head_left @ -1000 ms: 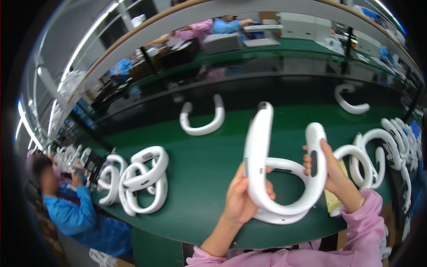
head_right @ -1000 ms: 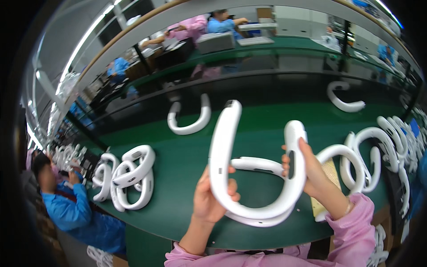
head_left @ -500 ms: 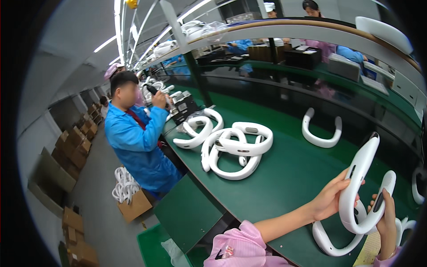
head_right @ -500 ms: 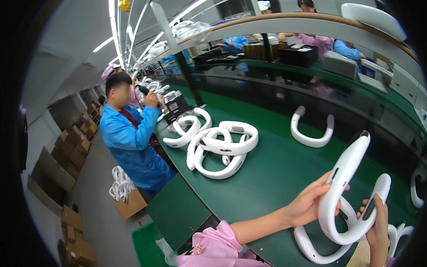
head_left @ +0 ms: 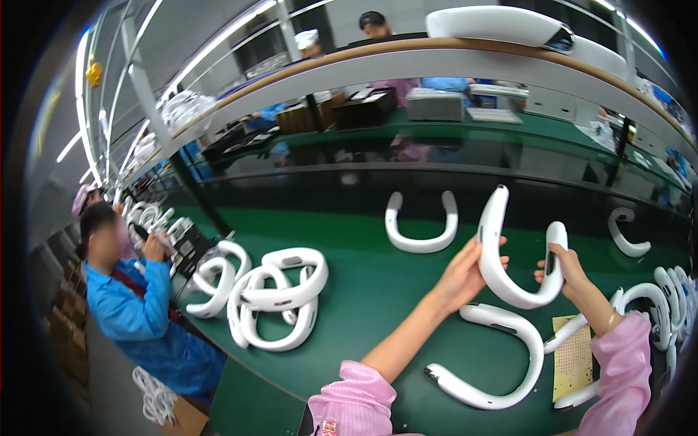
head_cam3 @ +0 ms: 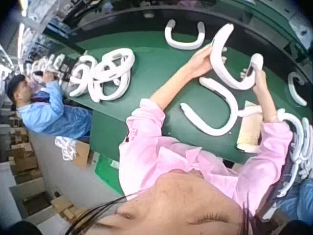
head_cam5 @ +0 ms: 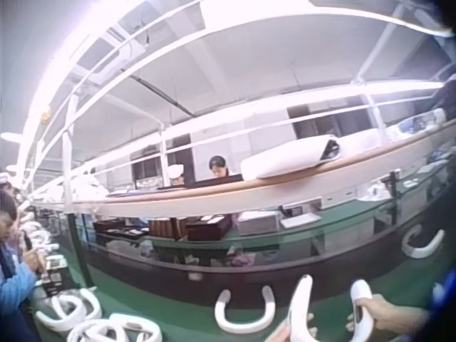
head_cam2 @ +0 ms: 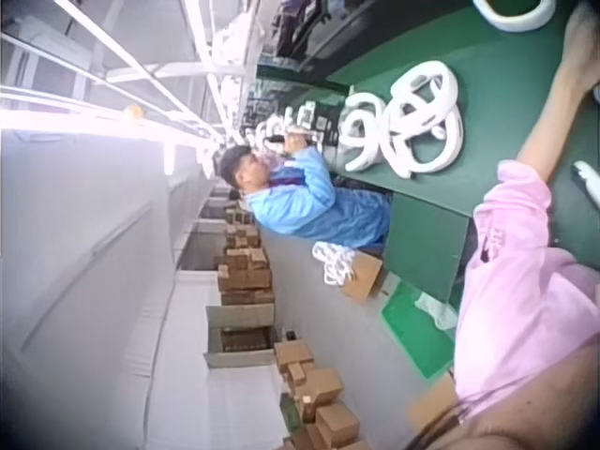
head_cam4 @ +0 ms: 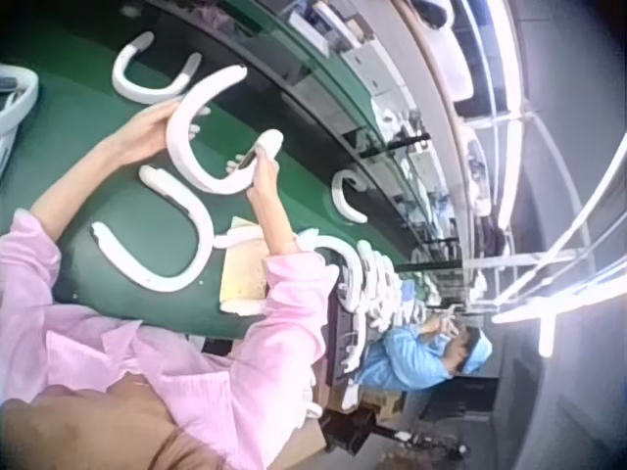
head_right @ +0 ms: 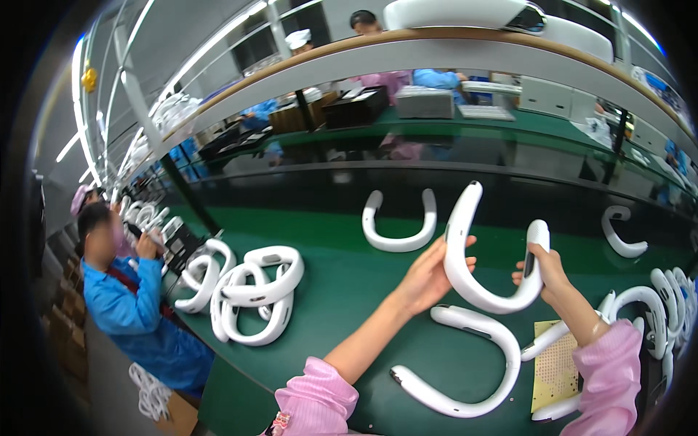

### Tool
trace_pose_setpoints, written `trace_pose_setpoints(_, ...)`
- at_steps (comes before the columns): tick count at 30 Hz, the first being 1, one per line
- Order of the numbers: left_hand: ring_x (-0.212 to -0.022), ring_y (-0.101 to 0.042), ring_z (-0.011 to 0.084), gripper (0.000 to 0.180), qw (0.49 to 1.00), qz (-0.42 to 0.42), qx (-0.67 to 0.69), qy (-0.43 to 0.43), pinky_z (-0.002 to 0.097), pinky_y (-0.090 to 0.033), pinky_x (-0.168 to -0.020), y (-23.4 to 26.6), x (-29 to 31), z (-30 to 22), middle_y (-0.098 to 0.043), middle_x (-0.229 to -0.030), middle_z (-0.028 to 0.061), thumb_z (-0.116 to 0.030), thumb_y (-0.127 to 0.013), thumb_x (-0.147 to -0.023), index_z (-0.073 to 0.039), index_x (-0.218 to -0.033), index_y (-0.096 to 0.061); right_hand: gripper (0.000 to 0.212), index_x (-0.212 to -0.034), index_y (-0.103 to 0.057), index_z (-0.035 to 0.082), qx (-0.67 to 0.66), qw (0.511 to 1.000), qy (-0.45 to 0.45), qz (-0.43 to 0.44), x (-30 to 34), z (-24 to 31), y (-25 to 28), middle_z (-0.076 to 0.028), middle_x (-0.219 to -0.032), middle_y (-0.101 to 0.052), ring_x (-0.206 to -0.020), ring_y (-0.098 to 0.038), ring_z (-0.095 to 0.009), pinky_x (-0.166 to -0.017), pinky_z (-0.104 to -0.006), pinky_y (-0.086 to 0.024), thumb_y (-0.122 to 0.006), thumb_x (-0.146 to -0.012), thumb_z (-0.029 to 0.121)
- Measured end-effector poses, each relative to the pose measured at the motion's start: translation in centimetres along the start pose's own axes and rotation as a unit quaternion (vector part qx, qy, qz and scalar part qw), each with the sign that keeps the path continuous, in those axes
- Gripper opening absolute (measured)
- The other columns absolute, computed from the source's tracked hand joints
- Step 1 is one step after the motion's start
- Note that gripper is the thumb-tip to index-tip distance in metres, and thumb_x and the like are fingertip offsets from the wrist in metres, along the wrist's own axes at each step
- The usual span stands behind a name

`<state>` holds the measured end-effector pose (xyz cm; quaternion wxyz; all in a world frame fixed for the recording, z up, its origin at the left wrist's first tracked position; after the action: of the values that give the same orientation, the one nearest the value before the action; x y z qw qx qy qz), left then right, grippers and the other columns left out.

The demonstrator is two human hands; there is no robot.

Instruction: Assembling and inspecting electronic neck massagers on a factory conveyor belt.

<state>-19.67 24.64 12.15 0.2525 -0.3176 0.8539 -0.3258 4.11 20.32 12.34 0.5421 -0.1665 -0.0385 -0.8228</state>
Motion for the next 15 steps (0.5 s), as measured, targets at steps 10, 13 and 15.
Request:
trace_pose_setpoints(10, -0.106, -0.050, 0.0261, 0.032, 0.380, -0.063, -0.921, -0.055, 0.0580, -0.023, -0.095, 15.7, -1.6, -5.2, -0.057, -0.105, 0.0094, -0.030, -0.064, -0.078, -0.008, -0.101, -0.059, 0.050, -0.127, -0.032, -0.005, -0.024, 0.990, -0.135, -0.022, -10.5, -2.3, 8.0, -0.026, -0.116, -0.049, -0.098, -0.058, -0.036, -0.081, -0.0452, -0.052, -0.047, -0.091, 0.027)
trace_pose_setpoints(13, -0.093, -0.052, 0.0247, 0.026, 0.431, -0.048, -0.900, -0.053, 0.0549, -0.024, -0.091, 14.3, -1.4, -6.8, -0.057, -0.091, 0.0069, -0.030, -0.064, -0.078, -0.007, -0.088, -0.057, 0.047, -0.125, -0.037, -0.007, 0.236, 0.969, -0.023, 0.071, -6.5, -1.5, 4.7, -0.026, -0.117, -0.051, -0.091, -0.061, -0.038, -0.075, -0.0451, -0.053, -0.047, -0.087, 0.019)
trace_pose_setpoints(15, -0.085, -0.052, 0.0262, 0.028, 0.536, -0.028, -0.837, -0.111, 0.0483, -0.025, -0.093, 8.3, -2.4, -6.9, -0.056, -0.083, 0.0094, -0.029, -0.063, -0.078, -0.004, -0.087, -0.056, 0.061, -0.131, -0.031, -0.004, 0.445, 0.861, 0.237, 0.067, -3.2, -0.9, 3.4, -0.026, -0.123, -0.045, -0.104, -0.054, -0.039, -0.087, -0.0504, -0.045, -0.059, -0.080, 0.017)
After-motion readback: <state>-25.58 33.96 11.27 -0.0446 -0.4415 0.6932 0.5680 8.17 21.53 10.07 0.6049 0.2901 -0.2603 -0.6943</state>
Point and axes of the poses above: each hand's wrist, its own x-axis away from the middle knuckle, its own y-axis out of the back of the hand, z = x × y, the point moved 2 cm from there along -x, towards the middle knuckle
